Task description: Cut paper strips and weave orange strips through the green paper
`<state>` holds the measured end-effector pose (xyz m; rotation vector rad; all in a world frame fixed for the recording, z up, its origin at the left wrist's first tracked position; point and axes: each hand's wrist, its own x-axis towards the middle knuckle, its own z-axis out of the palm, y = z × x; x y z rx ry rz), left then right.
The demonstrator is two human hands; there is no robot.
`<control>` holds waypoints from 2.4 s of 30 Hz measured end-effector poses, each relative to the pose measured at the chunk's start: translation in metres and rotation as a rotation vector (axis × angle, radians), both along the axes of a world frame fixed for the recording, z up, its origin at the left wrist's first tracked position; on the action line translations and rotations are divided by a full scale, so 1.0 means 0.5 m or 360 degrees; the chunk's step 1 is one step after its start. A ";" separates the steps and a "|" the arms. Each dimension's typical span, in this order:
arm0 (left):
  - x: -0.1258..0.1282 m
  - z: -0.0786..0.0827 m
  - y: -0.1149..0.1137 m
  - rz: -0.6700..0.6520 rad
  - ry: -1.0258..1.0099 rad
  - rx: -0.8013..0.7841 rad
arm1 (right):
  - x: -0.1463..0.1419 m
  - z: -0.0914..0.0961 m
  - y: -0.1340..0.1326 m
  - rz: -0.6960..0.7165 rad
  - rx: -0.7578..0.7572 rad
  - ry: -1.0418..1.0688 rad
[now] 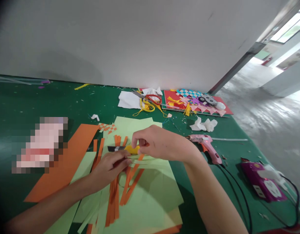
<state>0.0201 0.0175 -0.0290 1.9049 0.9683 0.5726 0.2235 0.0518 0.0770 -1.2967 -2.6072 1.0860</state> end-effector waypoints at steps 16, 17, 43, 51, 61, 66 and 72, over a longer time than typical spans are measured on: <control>-0.001 -0.001 -0.001 -0.0100 -0.0083 -0.0053 | -0.019 -0.017 0.005 0.0155 -0.0206 0.0124; -0.001 -0.001 -0.002 -0.0093 -0.0087 -0.0053 | -0.016 -0.016 0.006 0.0146 -0.0209 0.0104; -0.002 0.001 0.000 -0.0123 0.0004 -0.0032 | -0.032 -0.016 -0.016 0.0092 -0.0036 0.0005; 0.001 -0.003 0.000 -0.0069 -0.0043 -0.0034 | -0.018 -0.008 0.001 0.0088 -0.0099 0.0101; 0.001 -0.002 -0.002 -0.0062 -0.0120 -0.0049 | -0.029 -0.023 0.001 0.0129 -0.0173 0.0170; 0.000 -0.001 -0.002 -0.0071 -0.0120 -0.0085 | -0.024 -0.029 0.004 0.0120 -0.0004 0.0166; -0.002 0.000 -0.003 -0.0046 -0.0095 -0.0059 | -0.005 -0.022 0.010 -0.0072 0.0221 0.0113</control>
